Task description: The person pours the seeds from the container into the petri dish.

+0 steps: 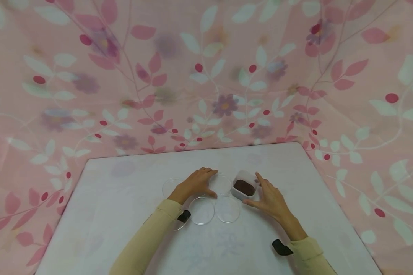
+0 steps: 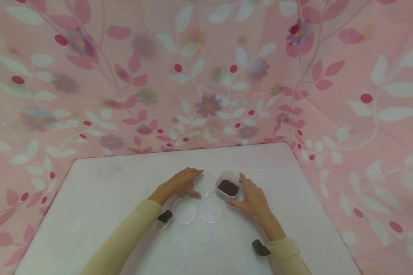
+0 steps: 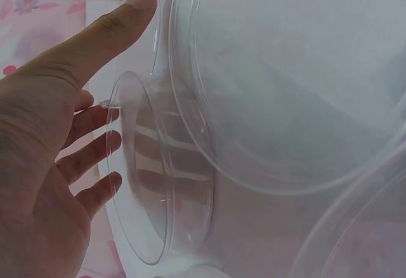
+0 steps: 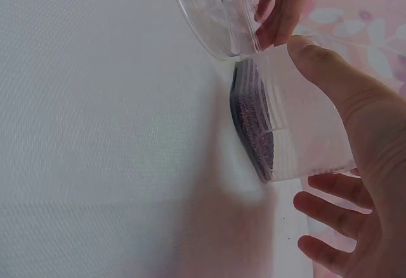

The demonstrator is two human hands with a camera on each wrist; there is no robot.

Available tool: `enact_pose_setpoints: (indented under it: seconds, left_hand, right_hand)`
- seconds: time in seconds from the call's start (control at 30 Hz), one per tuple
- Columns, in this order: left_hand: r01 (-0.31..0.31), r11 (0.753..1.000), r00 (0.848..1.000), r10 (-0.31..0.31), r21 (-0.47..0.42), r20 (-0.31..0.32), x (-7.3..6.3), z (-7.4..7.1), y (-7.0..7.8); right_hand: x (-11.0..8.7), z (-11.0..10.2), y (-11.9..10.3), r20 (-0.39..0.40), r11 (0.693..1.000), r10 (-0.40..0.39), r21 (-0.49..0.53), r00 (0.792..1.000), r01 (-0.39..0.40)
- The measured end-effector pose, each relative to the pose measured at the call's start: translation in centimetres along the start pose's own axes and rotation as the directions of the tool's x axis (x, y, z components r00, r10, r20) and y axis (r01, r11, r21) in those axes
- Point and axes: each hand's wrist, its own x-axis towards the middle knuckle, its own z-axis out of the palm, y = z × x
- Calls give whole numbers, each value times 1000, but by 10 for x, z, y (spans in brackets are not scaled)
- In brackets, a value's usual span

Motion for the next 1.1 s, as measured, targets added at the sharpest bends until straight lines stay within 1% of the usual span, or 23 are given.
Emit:
enact_pose_setpoints:
  seconds: [0.1,0.27,0.43,0.5,0.6,0.63,0.7,0.8,0.87,0.97,1.03,1.1]
  left_hand:
    - [4,1000,1000,-4,-7,2,0,1,-1]
    - [13,999,1000,-13,-46,4,0,1,-1]
    - [20,998,1000,-21,-61,-5,1,3,-3]
    - [21,998,1000,-21,-54,-11,2,5,-4]
    - [22,998,1000,-22,-51,-16,3,6,-5]
    - [22,998,1000,-23,-52,-17,3,7,-5]
    - [23,998,999,-24,-57,-21,4,7,-6]
    - [27,997,999,-28,-67,-23,4,8,-6]
    - [26,997,999,-28,-76,-24,4,8,-6]
    - [29,996,999,-31,-79,-23,5,11,-7]
    - [28,996,999,-30,-79,-25,6,12,-9]
    - [29,997,999,-31,-77,-26,6,14,-10]
  right_hand:
    - [0,2,0,-8,999,10,39,1000,-10]
    - [1,6,1,-55,991,-23,134,998,30]
    - [1,13,5,-110,963,-51,258,993,78]
    - [2,15,7,-120,953,-47,292,992,80]
    - [2,19,8,-116,935,-21,349,993,61]
    - [2,20,8,-113,927,-14,371,994,55]
    - [2,22,8,-96,898,1,439,995,41]
    - [2,25,8,-69,848,24,530,997,16]
    - [1,24,5,-46,806,36,593,998,-2]
    - [0,18,-5,-27,770,46,638,999,-19]
    - [0,21,-3,-15,747,64,664,998,-38]
    - [0,27,0,-13,734,78,678,997,-48]
